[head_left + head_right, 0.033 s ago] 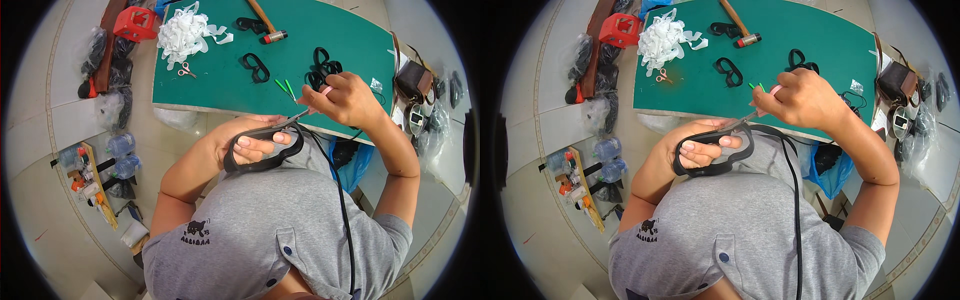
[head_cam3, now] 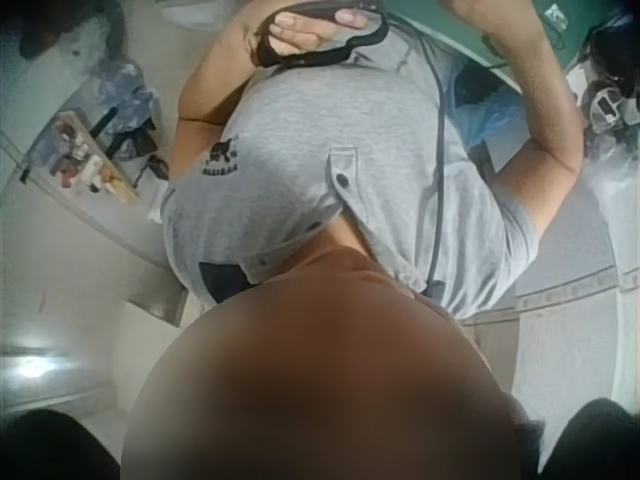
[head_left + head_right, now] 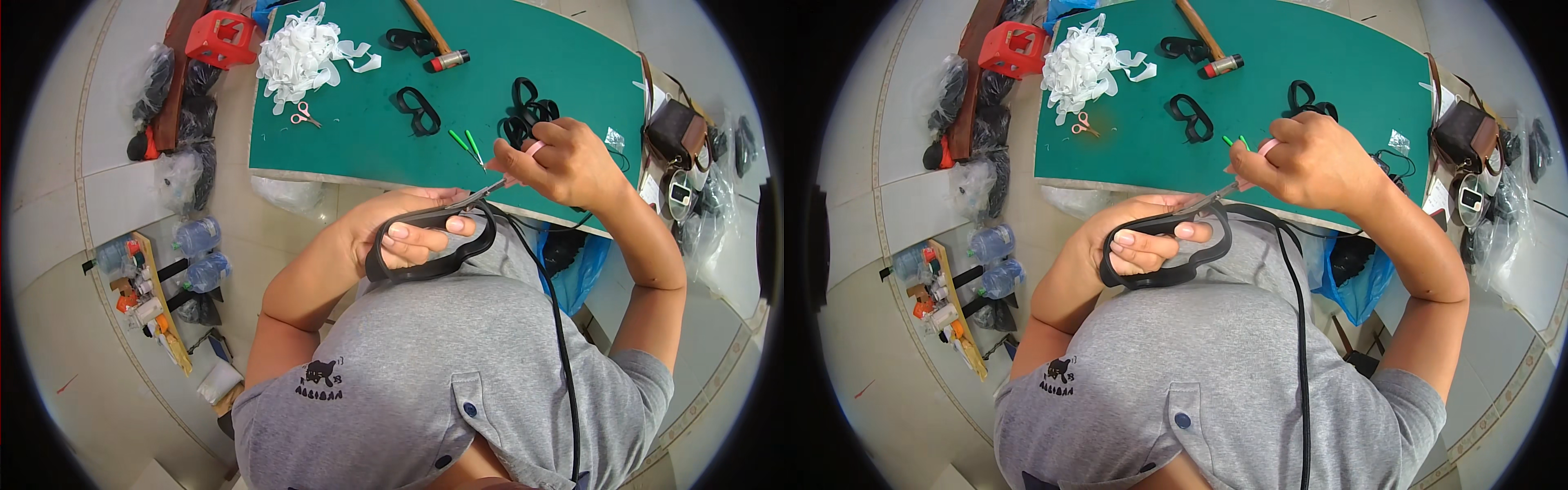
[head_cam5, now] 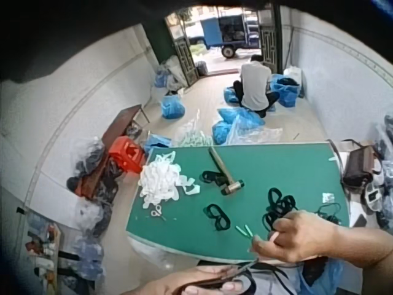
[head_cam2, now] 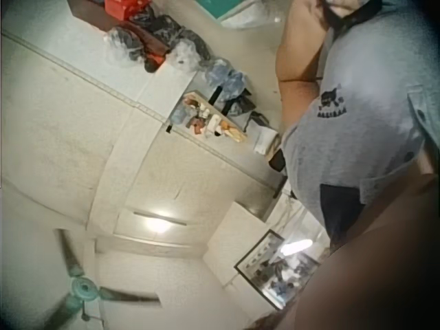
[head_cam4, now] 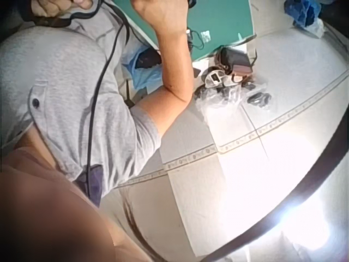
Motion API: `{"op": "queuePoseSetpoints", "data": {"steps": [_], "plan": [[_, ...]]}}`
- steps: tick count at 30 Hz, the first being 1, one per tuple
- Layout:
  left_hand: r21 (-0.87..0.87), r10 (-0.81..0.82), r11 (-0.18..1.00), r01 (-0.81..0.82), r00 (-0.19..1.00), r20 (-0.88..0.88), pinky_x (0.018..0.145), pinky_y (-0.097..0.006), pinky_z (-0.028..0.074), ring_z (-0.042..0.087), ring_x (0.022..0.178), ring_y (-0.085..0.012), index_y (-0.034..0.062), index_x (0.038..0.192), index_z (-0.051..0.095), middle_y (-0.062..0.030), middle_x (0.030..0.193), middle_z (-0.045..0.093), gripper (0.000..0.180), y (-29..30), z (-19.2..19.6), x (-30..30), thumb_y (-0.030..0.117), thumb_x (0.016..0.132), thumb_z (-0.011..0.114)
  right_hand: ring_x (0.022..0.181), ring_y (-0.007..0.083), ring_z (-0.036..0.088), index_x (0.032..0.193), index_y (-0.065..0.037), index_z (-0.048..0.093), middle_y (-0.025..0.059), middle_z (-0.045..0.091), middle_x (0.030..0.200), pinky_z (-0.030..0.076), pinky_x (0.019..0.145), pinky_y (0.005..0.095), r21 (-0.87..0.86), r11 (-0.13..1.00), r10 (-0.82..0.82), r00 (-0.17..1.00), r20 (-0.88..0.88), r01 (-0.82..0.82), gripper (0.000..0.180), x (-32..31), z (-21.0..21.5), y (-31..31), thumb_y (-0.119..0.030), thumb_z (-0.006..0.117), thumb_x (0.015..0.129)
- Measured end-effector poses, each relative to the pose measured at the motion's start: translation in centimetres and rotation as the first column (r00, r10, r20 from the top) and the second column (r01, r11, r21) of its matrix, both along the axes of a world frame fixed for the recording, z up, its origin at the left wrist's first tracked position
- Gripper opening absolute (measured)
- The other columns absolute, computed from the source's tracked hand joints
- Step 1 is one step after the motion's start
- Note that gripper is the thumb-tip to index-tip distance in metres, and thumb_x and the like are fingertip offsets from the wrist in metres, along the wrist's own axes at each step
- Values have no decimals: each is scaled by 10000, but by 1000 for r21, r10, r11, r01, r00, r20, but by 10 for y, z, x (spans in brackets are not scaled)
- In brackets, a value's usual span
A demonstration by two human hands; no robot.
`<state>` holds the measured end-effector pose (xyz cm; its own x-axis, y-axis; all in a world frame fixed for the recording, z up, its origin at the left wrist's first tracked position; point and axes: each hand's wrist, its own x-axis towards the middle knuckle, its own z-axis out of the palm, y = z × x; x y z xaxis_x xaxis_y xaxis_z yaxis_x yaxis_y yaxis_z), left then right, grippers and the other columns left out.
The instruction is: Assembling black plastic straps and frames using scissors for trimming and small pins for attachment.
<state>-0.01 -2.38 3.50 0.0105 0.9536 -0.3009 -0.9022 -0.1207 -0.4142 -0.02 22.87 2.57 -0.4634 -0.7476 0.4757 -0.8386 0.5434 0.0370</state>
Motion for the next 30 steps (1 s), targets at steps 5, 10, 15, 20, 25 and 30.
{"op": "queuePoseSetpoints", "data": {"steps": [5,10,15,20,25,30], "plan": [[-19,-8,1000,9,1000,9,239,-161,306,421,367,-72,116,1369,270,-152,864,439,365,-2,-1,-1,91,1006,235,470,97,386,930,-78,631,-52,319,520,330,392,233,11,1000,3,1000,3,-3,316,-1,1,1,-226,779,694],[-9,-2,1000,2,1000,-3,237,-159,307,424,365,-71,104,1347,288,-148,861,438,343,0,2,-2,96,1007,234,470,97,388,938,-77,633,-54,327,521,331,392,232,0,1000,8,1000,21,-8,323,-2,0,0,-222,782,690],[-46,-13,999,12,1000,-26,233,-158,309,430,366,-63,81,1300,313,-142,862,435,309,-2,2,-3,63,996,258,470,97,392,943,-73,635,-56,338,522,327,390,230,-21,1000,18,1000,19,-18,335,-4,-1,-3,-221,787,684],[-64,-19,998,16,999,-50,234,-157,312,432,367,-57,62,1285,316,-139,864,434,314,-1,4,-4,17,977,278,463,97,397,948,-65,631,-56,348,526,322,385,232,-36,999,21,1000,-5,-21,336,-4,-3,-4,-205,788,686],[-67,-28,997,23,997,-70,237,-157,317,432,366,-57,56,1281,324,-138,865,434,323,2,8,-4,-4,965,290,457,95,395,940,-57,627,-52,347,528,313,381,232,-41,999,28,1000,-9,-28,346,-4,-3,-7,-202,794,674],[-58,-13,998,8,997,-76,242,-159,326,431,366,-60,44,1265,348,-142,866,438,307,3,9,-3,5,967,288,454,96,392,930,-54,625,-49,344,525,306,380,231,-61,998,30,999,-12,-30,342,-5,-3,-10,-199,796,671]]}}
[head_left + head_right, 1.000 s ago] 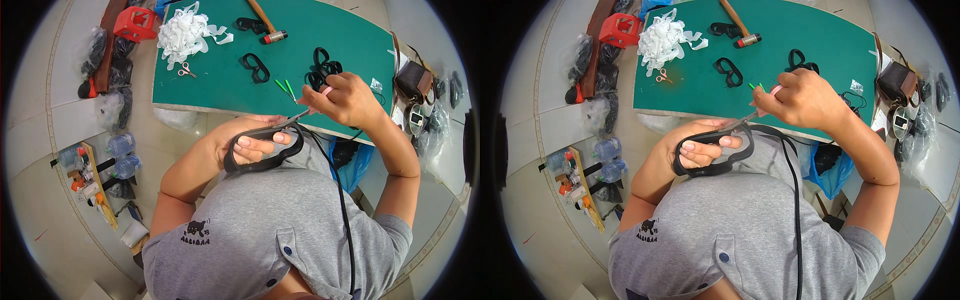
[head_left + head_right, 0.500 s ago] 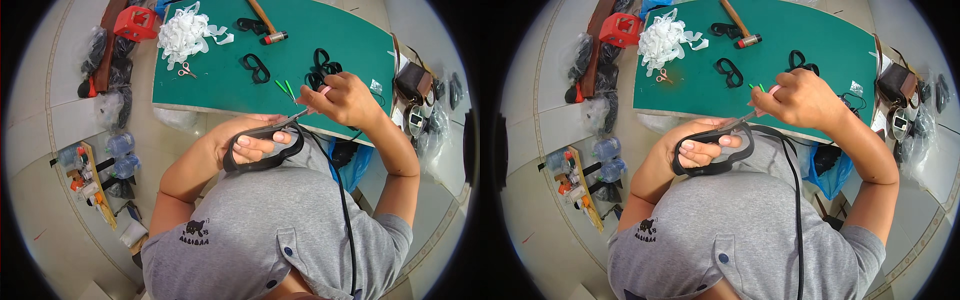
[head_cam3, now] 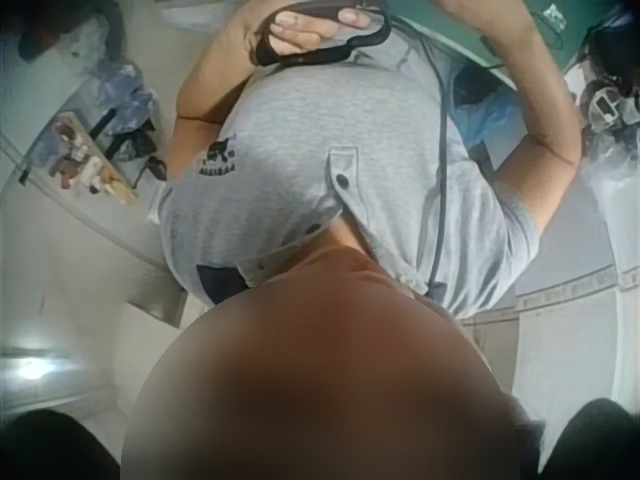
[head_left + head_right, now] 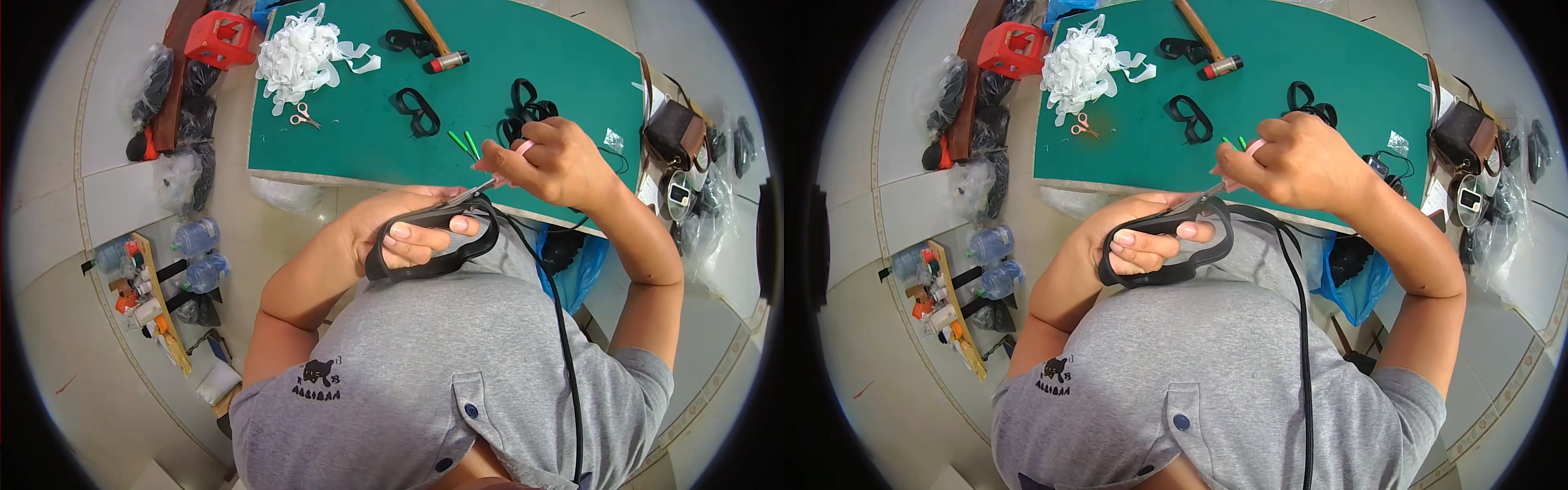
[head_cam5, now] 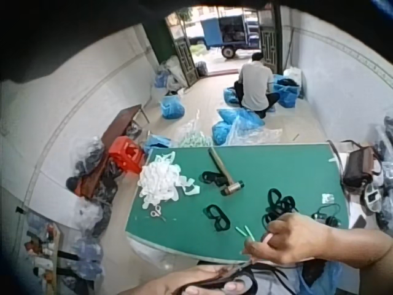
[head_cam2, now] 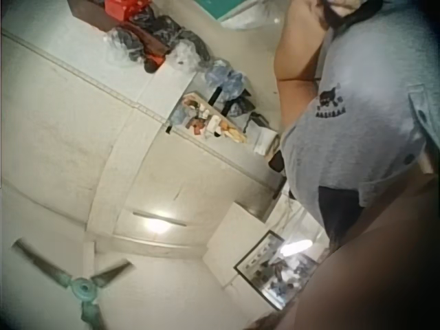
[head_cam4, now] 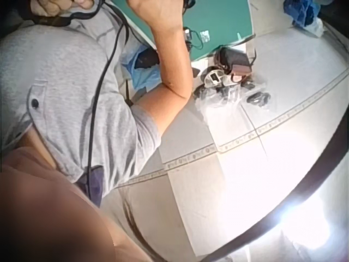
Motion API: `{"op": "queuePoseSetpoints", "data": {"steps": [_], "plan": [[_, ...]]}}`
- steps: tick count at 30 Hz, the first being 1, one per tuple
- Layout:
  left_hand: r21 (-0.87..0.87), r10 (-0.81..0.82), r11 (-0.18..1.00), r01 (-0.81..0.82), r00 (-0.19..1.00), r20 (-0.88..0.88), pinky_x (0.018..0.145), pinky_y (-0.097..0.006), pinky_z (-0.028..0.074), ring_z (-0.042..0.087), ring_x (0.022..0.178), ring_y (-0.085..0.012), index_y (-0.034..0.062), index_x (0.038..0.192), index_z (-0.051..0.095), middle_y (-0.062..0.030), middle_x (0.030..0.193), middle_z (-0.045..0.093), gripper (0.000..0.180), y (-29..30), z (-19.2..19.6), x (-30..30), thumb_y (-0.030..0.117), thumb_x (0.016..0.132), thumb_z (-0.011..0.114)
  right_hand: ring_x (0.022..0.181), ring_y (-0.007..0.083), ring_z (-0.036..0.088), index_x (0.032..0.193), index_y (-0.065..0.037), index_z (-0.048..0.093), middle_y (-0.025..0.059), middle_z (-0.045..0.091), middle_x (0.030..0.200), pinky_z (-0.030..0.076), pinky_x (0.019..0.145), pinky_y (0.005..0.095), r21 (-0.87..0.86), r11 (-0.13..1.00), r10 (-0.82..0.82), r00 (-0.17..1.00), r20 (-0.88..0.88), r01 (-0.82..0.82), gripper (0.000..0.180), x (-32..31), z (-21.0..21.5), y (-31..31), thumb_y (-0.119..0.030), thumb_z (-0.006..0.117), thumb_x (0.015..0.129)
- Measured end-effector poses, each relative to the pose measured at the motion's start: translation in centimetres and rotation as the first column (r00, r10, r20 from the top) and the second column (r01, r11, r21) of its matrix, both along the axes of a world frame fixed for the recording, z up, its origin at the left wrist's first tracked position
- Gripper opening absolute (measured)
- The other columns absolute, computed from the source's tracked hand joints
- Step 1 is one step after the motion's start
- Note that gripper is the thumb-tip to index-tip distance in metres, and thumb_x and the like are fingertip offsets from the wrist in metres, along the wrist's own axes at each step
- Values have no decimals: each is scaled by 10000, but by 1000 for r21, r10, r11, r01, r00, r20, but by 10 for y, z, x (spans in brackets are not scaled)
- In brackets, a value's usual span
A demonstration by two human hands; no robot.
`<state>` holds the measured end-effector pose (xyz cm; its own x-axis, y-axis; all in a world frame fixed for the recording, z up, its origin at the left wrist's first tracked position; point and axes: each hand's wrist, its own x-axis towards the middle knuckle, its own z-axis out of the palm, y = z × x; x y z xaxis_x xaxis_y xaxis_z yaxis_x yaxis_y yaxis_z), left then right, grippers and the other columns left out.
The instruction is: Assembling black plastic straps and frames using scissors for trimming and small pins for attachment.
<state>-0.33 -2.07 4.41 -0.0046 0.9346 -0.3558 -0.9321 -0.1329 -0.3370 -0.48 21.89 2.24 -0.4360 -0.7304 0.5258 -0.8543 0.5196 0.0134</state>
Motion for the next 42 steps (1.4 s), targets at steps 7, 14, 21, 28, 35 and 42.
{"op": "queuePoseSetpoints", "data": {"steps": [7,14,21,28,35,42], "plan": [[-24,-5,1000,4,1000,-6,246,-154,327,430,372,-61,41,1257,371,-140,859,443,295,1,4,-1,30,975,285,453,100,396,938,-61,627,-45,350,523,300,380,239,-37,999,10,999,35,-9,347,-1,0,-5,-186,785,656],[-19,3,1000,-3,1000,-6,245,-154,325,429,372,-61,30,1251,363,-141,851,447,276,1,1,1,88,996,276,445,106,390,959,-73,626,-40,338,515,306,382,240,-45,999,8,998,67,-5,346,0,-1,-10,-185,782,671],[6,-8,1000,8,1000,-3,260,-153,323,438,368,-51,85,1277,348,-144,904,396,298,0,-4,2,228,1027,271,445,102,386,959,-80,627,-40,326,511,308,381,244,-42,999,8,998,56,-6,345,-1,-1,-15,-193,792,678],[16,-3,1000,3,1000,24,257,-160,319,447,376,-63,57,1204,372,-148,922,389,272,0,-5,4,238,1024,279,441,97,376,968,-80,622,-45,314,520,309,377,233,-36,999,12,1000,13,-11,362,-3,-2,-20,-197,798,675],[59,-18,998,13,996,87,239,-175,309,451,375,-80,-1,1068,362,-149,933,392,261,2,-11,5,244,1020,284,438,97,381,952,-78,625,-43,334,522,324,379,229,-58,998,13,1000,-24,-15,348,-4,-2,-24,-206,797,677],[71,-44,997,36,993,112,235,-186,336,452,366,-92,-43,1039,343,-148,908,406,332,4,-11,5,281,1020,268,447,98,408,943,-80,626,-42,358,523,345,382,225,-78,997,21,999,-37,-24,337,-5,-7,-28,-195,797,676]]}}
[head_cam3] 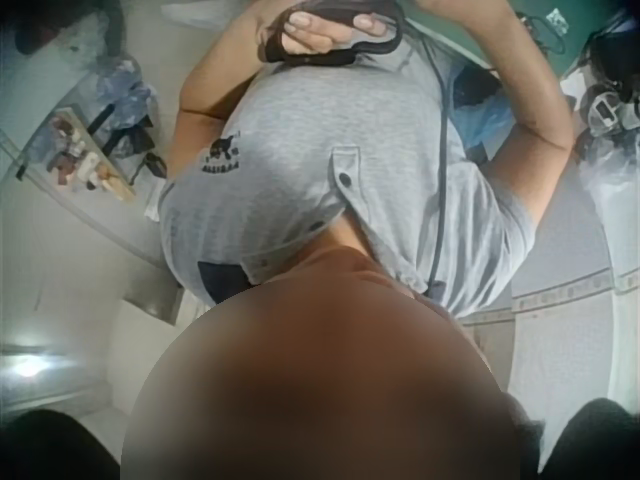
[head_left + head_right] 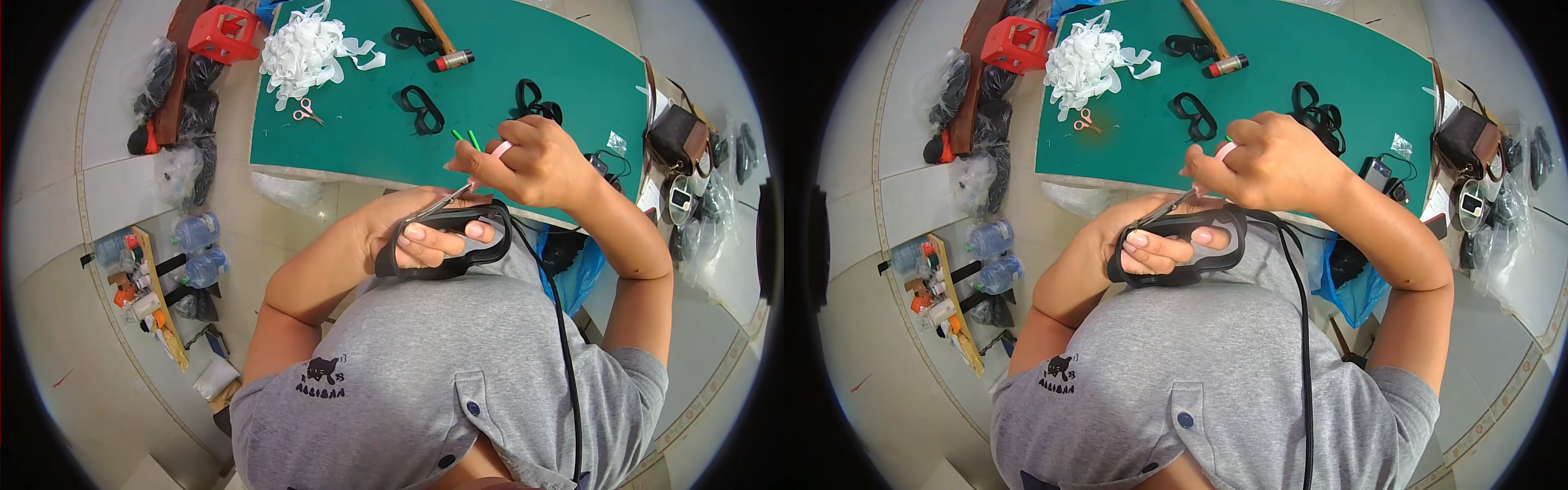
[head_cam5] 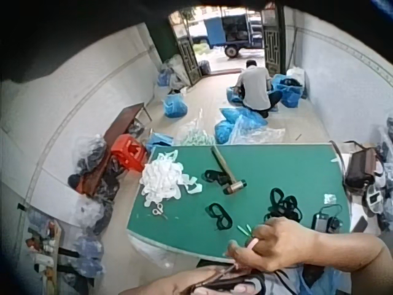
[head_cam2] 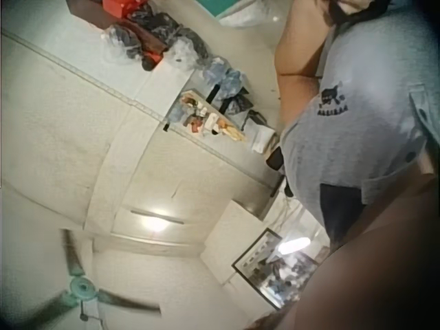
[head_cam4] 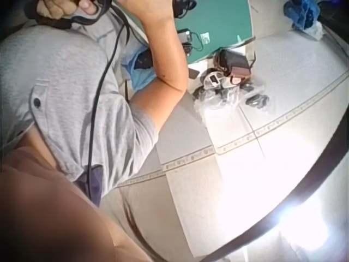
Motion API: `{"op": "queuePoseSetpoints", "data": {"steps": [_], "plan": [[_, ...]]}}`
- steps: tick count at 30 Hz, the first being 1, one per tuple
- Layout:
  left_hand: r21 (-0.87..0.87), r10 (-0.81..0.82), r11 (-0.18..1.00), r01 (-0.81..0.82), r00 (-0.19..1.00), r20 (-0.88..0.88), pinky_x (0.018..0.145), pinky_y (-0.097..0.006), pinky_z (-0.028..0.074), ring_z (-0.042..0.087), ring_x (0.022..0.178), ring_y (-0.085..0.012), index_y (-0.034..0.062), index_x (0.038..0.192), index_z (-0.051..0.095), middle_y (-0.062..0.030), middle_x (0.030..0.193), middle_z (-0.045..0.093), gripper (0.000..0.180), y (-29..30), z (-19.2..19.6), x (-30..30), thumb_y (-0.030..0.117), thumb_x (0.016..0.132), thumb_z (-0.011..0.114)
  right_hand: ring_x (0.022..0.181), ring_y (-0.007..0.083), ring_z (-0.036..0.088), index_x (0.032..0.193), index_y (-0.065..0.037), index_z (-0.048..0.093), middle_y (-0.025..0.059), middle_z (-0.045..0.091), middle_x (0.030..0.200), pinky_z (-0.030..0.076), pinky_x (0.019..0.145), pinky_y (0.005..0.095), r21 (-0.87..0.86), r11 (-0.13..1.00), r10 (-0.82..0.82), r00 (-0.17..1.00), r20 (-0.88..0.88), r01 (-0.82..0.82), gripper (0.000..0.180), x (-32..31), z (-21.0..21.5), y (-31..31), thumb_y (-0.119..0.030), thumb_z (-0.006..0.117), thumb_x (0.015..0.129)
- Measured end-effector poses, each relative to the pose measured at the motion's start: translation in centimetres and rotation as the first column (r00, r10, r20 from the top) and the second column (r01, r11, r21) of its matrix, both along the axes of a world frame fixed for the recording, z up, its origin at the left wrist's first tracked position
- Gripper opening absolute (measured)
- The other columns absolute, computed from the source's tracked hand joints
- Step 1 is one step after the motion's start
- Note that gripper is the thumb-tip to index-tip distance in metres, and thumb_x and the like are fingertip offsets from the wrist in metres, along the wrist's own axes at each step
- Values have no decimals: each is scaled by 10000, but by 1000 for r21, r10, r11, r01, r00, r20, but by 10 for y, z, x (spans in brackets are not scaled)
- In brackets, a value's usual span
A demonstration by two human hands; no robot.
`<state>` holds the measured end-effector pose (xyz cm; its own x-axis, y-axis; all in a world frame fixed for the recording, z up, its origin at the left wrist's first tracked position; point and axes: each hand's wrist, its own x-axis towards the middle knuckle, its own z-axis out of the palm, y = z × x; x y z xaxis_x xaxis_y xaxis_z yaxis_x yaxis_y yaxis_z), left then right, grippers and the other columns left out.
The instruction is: Assembling black plastic straps and frames using scissors for trimming and small pins for attachment.
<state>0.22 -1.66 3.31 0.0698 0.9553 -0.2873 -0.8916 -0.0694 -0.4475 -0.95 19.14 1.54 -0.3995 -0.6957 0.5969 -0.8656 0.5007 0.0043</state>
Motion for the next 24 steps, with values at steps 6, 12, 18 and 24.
{"op": "queuePoseSetpoints", "data": {"steps": [6,12,18,24], "plan": [[31,30,999,-28,998,-64,248,-170,355,467,389,-69,-46,1076,351,-158,931,416,333,-3,-2,-1,272,1021,270,450,107,420,898,-78,636,-39,402,512,338,372,237,-71,997,22,1000,-1,-22,300,-3,8,0,-173,804,668],[-69,-9,998,-4,983,-183,253,-135,287,424,379,-30,-7,1112,438,-102,871,455,247,-5,-1,-8,201,1003,361,462,167,485,855,-60,631,10,478,521,380,395,279,-267,964,121,905,408,-9,255,6,15,2,-78,747,629],[-266,-59,964,-10,967,-249,245,-154,261,395,319,-43,18,1120,464,-78,738,521,325,-7,-22,-17,284,1019,306,522,249,542,890,-48,604,59,528,561,448,485,333,-150,981,15,713,701,127,322,17,10,0,12,668,581],[-23,39,999,-45,978,-203,281,-199,254,412,344,-96,34,1042,512,-56,634,475,434,-14,-38,-12,396,1015,275,501,232,541,888,-33,595,69,529,552,422,480,328,-145,973,6,613,790,178,270,13,11,3,9,680,634]]}}
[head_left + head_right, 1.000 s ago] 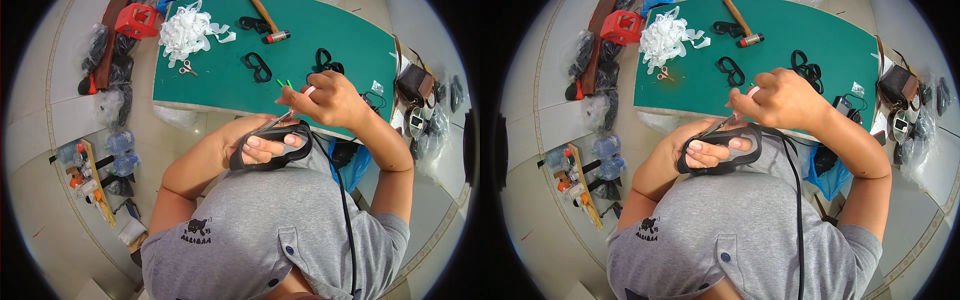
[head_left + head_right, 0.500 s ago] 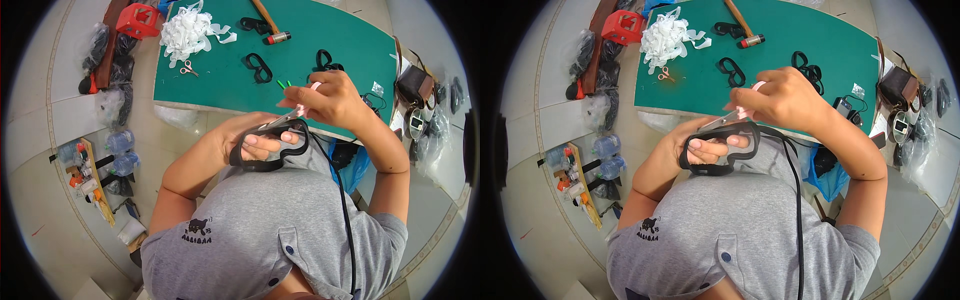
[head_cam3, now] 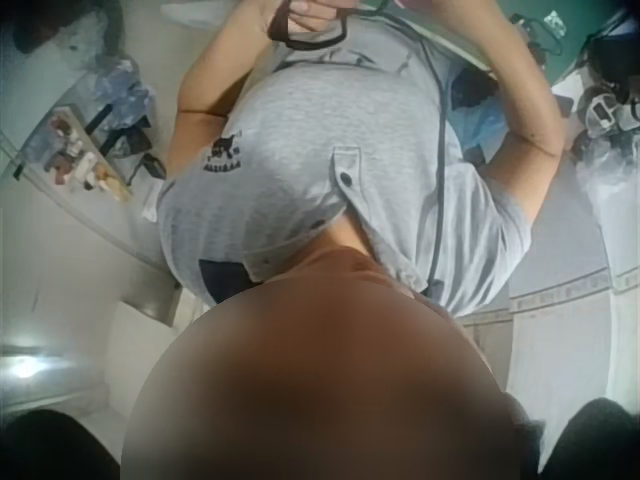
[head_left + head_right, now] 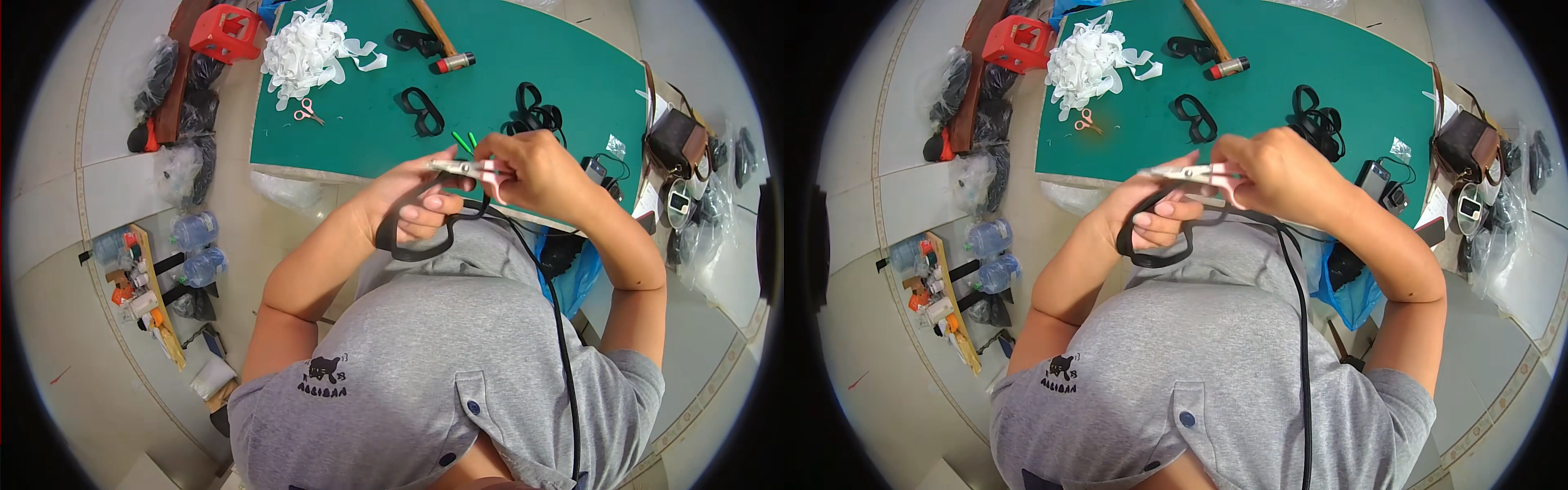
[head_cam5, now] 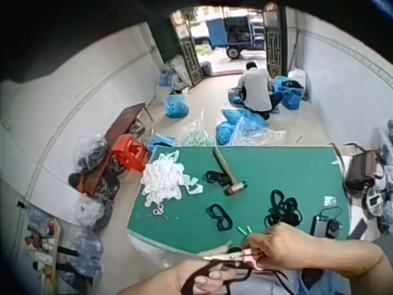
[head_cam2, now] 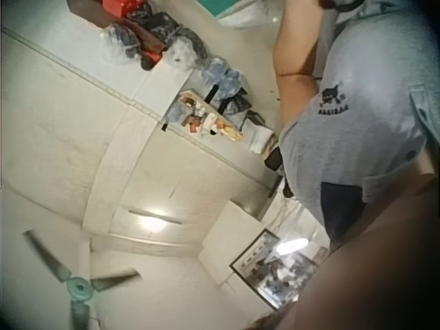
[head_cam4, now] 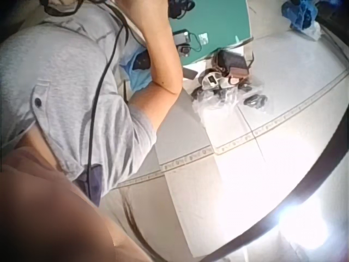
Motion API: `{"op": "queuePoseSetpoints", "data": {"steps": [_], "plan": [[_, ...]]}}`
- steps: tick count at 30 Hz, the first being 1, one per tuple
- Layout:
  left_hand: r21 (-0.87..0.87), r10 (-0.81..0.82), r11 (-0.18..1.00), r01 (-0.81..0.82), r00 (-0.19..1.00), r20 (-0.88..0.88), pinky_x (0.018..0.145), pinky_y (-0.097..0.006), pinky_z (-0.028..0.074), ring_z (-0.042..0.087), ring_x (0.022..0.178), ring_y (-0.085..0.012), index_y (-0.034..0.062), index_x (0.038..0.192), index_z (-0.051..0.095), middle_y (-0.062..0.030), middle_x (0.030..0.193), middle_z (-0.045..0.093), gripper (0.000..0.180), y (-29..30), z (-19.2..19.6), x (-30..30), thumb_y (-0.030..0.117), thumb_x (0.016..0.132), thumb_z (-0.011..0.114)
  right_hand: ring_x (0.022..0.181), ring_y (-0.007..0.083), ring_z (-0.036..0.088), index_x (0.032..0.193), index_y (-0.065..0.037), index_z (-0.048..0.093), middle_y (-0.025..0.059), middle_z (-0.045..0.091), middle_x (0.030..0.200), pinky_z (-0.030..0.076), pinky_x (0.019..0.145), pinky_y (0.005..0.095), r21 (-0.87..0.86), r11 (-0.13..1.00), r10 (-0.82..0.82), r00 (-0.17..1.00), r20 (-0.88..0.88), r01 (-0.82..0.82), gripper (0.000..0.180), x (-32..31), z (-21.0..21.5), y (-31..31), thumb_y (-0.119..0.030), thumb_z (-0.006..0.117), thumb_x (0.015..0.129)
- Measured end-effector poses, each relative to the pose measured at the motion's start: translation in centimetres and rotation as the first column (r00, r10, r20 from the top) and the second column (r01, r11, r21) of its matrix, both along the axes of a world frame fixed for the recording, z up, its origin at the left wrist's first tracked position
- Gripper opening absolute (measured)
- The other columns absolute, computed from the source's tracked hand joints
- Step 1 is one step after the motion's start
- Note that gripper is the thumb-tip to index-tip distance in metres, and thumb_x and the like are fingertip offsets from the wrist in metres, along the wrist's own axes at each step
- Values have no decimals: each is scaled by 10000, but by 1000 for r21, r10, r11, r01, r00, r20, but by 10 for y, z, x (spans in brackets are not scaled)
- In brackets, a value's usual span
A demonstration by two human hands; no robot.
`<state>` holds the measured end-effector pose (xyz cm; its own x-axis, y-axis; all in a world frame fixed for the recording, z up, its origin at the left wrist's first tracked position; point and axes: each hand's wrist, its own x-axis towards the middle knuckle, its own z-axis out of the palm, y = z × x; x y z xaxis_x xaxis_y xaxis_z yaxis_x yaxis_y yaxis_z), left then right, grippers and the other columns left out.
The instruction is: Assembling black plastic straps and frames using scissors for trimming and small pins for attachment.
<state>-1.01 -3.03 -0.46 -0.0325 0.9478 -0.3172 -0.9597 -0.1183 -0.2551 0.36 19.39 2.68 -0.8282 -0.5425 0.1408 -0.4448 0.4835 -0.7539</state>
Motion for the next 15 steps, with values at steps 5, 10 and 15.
{"op": "queuePoseSetpoints", "data": {"steps": [5,10,15], "plan": [[-58,116,990,-127,980,-160,260,-190,266,395,338,-52,16,993,466,-8,554,400,290,-13,17,-4,245,1030,293,462,211,513,847,-36,595,53,509,523,407,468,306,15,996,-84,996,-9,84,203,-5,4,11,25,667,667],[13,147,989,-147,978,-145,231,-190,271,382,307,-63,3,1009,446,-4,532,381,255,-11,32,2,197,1027,281,534,193,540,857,-74,597,23,546,566,397,460,296,92,993,-35,919,-393,77,292,-12,4,20,-11,716,598],[60,71,995,-75,995,75,218,-208,294,423,303,-91,15,1046,427,5,491,327,171,-13,43,2,95,985,289,528,160,472,905,-85,608,-35,563,593,360,444,277,308,948,125,802,-585,76,362,-10,0,30,-99,756,575]]}}
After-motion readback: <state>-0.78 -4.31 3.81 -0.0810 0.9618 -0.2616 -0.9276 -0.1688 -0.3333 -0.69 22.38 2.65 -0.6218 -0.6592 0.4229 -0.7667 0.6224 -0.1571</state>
